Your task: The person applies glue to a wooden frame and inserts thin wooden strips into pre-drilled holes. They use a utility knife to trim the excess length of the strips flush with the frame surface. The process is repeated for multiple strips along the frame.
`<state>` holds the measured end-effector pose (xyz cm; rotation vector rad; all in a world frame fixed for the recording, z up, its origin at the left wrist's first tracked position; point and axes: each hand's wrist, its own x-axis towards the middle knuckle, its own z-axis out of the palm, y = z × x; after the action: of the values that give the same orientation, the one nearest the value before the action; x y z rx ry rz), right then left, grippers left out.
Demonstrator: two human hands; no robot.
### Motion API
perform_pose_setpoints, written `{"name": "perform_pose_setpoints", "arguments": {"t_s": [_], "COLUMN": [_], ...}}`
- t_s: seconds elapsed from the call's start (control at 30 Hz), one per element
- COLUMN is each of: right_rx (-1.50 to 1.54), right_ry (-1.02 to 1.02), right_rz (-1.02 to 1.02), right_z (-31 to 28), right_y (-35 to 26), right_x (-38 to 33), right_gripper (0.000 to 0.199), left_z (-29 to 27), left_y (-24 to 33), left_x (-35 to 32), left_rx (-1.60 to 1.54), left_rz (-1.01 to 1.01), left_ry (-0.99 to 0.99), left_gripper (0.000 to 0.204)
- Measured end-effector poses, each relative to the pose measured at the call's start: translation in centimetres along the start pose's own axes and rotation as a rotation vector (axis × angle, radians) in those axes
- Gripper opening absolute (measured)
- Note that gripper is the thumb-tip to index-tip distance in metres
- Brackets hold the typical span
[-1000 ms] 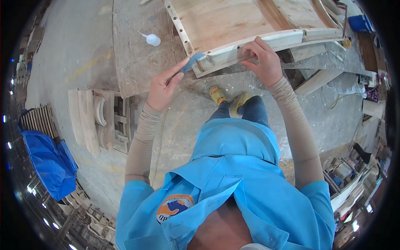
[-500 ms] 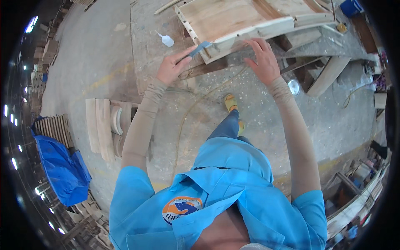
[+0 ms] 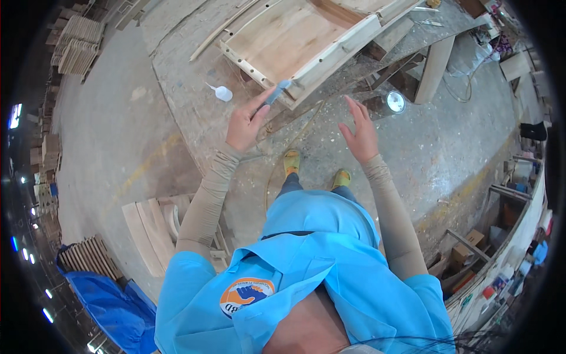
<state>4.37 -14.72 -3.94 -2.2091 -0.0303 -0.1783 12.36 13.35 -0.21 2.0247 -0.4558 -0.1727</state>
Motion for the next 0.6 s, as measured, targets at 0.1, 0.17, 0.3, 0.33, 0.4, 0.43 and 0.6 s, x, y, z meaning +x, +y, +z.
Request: {"name": "perform_pose_setpoints", "arguments": {"t_s": [0.1,0.17,0.3,0.33,0.4,0.43,0.6], "right_rx": [-0.056,-0.096,-0.162,-0.185,-0.219,-0.232,-0.327], "right_ry": [0.093,0.142,0.186,0.192,0.202,0.204,0.222], "right_rz": [-0.087,-0.107,-0.04,-0.022,-0.019,-0.019,-0.005], "right_z": [2.2,3.4,4.8,5.1,5.2,5.3,4.8], "right_y": [-1.9,-2.9,-3.8,-3.8,-3.8,-3.8,-4.1], "right_x": [2.2,3.2,3.8,3.8,3.9,4.1,4.4], "right_gripper": [0.067,0.068,0.07,0.07,0.068,0.068,0.067], "left_z": [-0.4,-0.8,-2.3,-2.9,-4.0,-4.5,-5.4], "left_y": [0.0,0.0,-0.2,-0.3,0.1,0.3,1.5], "left_x": [0.5,0.6,1.7,2.2,3.4,3.9,5.1], "left_rx": [-0.074,-0.097,-0.072,-0.054,0.031,0.076,0.21], "left_rz": [0.059,0.088,0.098,0.108,0.119,0.122,0.188], "left_ry": [-0.052,-0.076,-0.195,-0.238,-0.328,-0.37,-0.431], "left_gripper": [0.039,0.039,0.039,0.039,0.039,0.039,0.039]}}
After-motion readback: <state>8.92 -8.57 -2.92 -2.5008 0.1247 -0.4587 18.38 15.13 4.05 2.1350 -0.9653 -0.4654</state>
